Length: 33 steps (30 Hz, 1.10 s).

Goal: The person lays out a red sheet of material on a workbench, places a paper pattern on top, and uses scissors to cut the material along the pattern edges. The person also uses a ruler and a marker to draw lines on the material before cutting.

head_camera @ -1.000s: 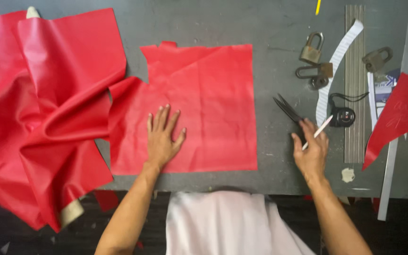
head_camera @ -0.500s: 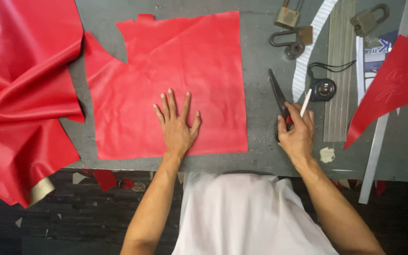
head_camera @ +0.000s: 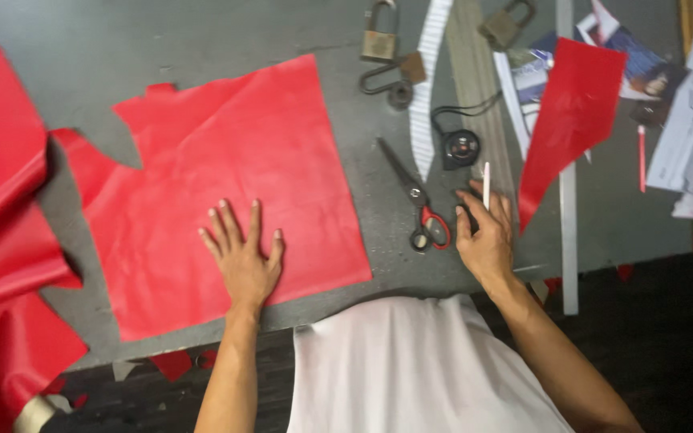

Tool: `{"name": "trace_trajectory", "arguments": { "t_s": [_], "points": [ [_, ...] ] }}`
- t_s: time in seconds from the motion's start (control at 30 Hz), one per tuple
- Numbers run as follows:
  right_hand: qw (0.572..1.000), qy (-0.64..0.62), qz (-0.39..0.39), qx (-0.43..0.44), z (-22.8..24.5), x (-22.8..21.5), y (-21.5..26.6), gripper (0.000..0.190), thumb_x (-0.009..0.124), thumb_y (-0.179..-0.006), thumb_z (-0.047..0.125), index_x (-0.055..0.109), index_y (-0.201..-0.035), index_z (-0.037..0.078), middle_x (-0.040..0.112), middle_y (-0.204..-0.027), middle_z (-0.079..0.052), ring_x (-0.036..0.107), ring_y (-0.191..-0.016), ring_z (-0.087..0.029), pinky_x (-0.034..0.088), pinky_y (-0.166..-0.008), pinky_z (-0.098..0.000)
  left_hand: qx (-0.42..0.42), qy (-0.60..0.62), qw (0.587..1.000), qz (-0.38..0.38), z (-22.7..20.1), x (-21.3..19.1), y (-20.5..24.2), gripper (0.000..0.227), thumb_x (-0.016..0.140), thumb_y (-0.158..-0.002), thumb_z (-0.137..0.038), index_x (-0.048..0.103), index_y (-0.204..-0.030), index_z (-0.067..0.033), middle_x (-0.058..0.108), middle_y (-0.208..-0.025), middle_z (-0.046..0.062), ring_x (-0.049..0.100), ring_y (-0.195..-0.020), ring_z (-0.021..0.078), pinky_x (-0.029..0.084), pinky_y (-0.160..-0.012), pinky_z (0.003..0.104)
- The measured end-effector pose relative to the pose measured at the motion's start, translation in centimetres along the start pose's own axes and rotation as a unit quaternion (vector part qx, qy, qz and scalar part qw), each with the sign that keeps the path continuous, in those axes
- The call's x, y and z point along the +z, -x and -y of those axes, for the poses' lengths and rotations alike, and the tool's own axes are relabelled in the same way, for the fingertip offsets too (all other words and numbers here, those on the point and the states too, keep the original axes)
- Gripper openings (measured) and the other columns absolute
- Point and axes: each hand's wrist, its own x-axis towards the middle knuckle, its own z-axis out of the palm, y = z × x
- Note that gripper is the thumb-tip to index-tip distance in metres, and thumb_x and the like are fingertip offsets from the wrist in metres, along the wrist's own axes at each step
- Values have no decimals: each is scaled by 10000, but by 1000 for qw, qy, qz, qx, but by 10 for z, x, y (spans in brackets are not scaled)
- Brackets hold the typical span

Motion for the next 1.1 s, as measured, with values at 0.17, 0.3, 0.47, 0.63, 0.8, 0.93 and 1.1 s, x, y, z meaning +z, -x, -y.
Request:
{"name": "trace_trajectory", "arguments": {
  "t_s": [0.17,0.3,0.47,0.63,0.8,0.93,1.1],
  "points": [
    [1000,20,6,-18,-16,-3,11,261,703,-899,28,734,-1158,42,630,-1376,-117,542,-1276,-338,426,-1113,-438,-1,4,1000,3,-1,1,-1,658,605,-997,-439,466,-1583,-174,165,-1708,262,120,-1588,458,56,-1270,642],
    [1000,-2,9,-9,-18,-5,8,254,721,-903,50,748,-1155,63,632,-1341,-119,546,-1209,-321,435,-1076,-425,-1,-2,1000,-4,-2,-1,-6,682,623,-963,-439,463,-1570,-175,172,-1693,265,126,-1574,459,52,-1255,648],
    [999,22,-35,27,-42,-19,4,227,682,-1012,43,736,-1231,75,624,-1400,-116,529,-1286,-327,407,-1146,-439,-15,3,1000,-10,-2,2,6,709,638,-969,-437,435,-1587,-156,171,-1692,270,125,-1578,453,57,-1263,637],
    [992,98,-61,46,-81,-30,-15,434,744,-1015,133,637,-1404,-28,547,-1475,-200,447,-1356,-395,372,-1147,-473,-33,1,999,-16,-5,3,3,754,642,-956,-441,403,-1590,-110,169,-1684,282,129,-1575,437,67,-1258,630],
    [991,111,-28,67,-107,-28,-11,360,722,-1027,130,671,-1350,-23,568,-1447,-214,463,-1356,-364,401,-1137,-469,-43,16,999,-22,-7,-1,15,737,658,-949,-426,428,-1582,-127,195,-1684,261,147,-1578,418,74,-1266,617],
    [990,60,-66,109,-138,-31,-13,257,692,-1050,82,714,-1283,-23,679,-1252,-183,633,-1112,-296,512,-958,-409,-48,38,997,-36,-8,-2,17,725,680,-932,-421,458,-1563,-141,219,-1688,244,173,-1580,401,84,-1278,601],
    [975,-51,-194,93,-156,-69,-58,130,619,-1137,-33,734,-1192,-58,720,-1099,-132,661,-987,-213,530,-887,-338,-48,31,998,-31,-10,-6,11,732,700,-910,-417,479,-1548,-134,235,-1682,236,191,-1569,410,91,-1272,600]
  ]
}}
